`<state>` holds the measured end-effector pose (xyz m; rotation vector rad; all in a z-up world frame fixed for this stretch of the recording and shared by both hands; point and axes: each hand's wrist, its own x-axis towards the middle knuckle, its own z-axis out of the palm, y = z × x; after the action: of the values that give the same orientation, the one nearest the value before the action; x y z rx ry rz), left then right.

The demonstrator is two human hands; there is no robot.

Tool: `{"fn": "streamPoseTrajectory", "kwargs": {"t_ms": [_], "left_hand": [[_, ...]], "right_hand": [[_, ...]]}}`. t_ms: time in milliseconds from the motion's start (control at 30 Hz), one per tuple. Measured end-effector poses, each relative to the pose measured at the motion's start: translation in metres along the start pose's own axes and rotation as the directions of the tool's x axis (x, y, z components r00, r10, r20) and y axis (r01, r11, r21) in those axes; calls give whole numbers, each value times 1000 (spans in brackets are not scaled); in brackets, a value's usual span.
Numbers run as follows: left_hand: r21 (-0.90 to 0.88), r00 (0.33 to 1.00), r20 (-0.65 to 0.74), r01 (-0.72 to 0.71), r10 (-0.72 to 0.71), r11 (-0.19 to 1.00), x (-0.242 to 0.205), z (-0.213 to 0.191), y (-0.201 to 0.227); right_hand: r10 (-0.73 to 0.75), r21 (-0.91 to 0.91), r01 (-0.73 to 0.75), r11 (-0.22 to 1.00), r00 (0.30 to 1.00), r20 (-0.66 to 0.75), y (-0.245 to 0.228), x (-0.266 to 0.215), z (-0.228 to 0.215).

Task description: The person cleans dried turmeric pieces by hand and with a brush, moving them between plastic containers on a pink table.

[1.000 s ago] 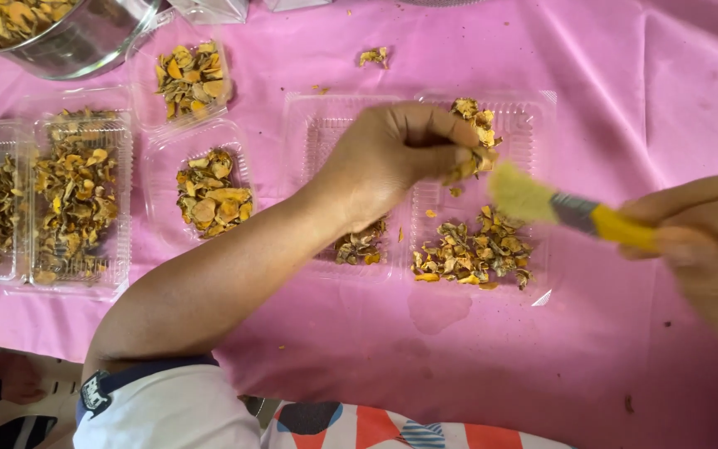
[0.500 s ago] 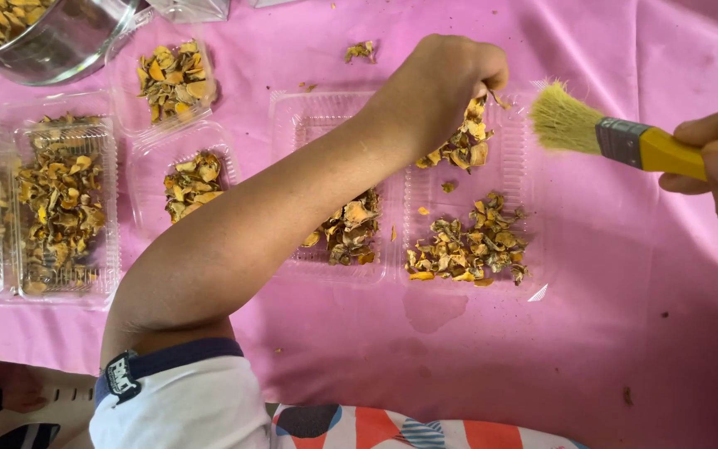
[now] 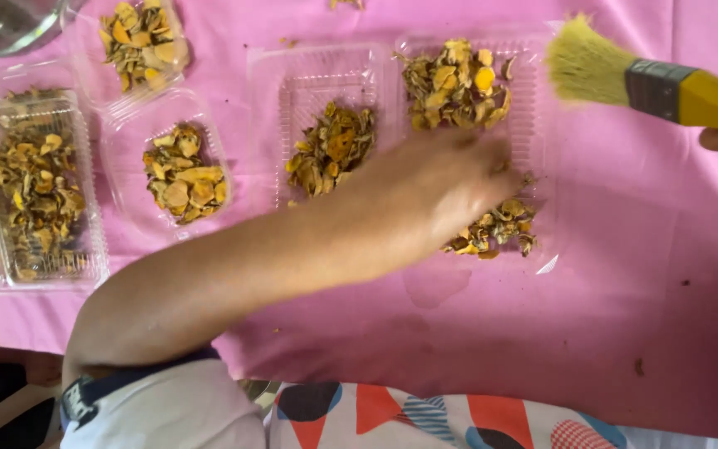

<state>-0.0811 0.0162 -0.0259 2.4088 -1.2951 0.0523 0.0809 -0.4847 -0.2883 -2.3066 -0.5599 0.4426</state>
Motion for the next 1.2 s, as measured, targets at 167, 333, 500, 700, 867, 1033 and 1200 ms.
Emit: {"fn": "streamPoseTrajectory", "kwargs": {"t_ms": [167,333,500,700,867,1033,1200], "left_hand": [[179,970,242,-60,15,982,-15,22,4],[213,964,258,5,-61,977,-14,28,20],[343,981,183,-1,-66,939,-18,32,25],[358,980,182,15,-85,934,-20,39,22],[315,963,236,52,-131,948,-22,36,14],[-450,964,162,262,-211,854,-26,25,-6],[-738,798,208,508,-565,445,-21,-7,-6]], "right_hand": [[-16,503,263,823,896,-443,-266,-65,37],[-156,49,197,979,883,-444,-367,-74,23],[-178,29,209,978,891,-417,-385,-70,19],[-268,-115,242,963,890,-370,-399,-70,4],[-240,-129,207,970,900,-362,-397,-72,9],[-175,52,222,974,874,-453,-354,-72,26],[-136,236,243,941,908,-396,-358,-87,32]]}}
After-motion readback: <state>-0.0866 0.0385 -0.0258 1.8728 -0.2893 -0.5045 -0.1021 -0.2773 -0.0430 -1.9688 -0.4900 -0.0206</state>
